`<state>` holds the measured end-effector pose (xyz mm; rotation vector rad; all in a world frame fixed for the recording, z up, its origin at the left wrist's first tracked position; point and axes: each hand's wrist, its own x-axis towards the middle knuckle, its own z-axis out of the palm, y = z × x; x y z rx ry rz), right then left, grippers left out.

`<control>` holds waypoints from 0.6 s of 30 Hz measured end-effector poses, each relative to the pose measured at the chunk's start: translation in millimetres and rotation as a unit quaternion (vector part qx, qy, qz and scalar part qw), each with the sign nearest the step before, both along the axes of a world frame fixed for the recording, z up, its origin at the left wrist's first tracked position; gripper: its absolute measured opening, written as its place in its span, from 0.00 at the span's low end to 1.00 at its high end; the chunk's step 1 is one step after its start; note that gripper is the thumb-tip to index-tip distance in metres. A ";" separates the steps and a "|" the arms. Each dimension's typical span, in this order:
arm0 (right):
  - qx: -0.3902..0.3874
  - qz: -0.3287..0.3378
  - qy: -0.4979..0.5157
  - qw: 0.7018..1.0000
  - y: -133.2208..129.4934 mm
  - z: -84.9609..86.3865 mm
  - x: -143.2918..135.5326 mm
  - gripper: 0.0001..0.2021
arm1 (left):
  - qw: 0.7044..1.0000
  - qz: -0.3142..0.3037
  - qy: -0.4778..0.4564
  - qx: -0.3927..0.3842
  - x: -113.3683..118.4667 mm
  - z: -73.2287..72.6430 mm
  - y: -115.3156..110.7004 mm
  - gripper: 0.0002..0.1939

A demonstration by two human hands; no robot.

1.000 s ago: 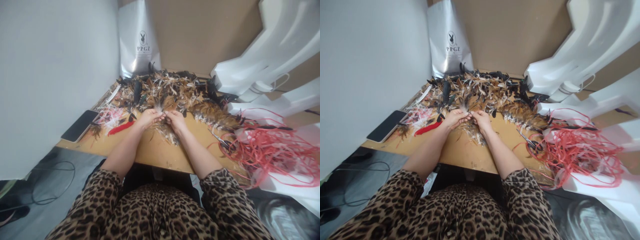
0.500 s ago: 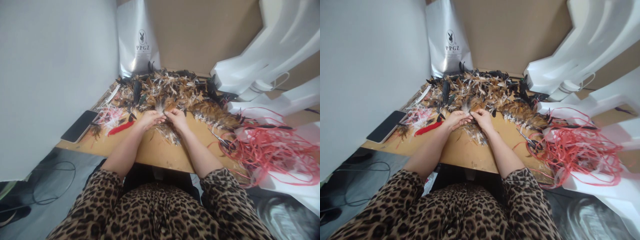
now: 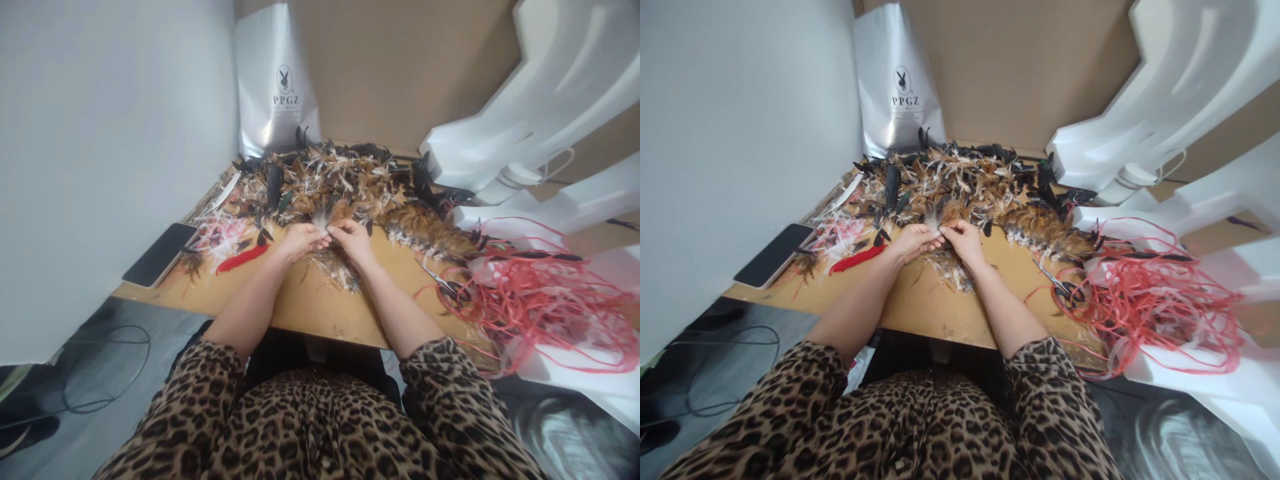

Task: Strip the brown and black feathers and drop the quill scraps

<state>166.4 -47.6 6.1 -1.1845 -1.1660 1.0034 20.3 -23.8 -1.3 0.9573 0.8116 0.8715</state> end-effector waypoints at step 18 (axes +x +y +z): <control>0.050 -0.024 -0.036 0.998 10.1 -8.7 14.2 0.10 | 0.993 0.091 -0.054 0.042 -8.7 4.3 8.6 0.05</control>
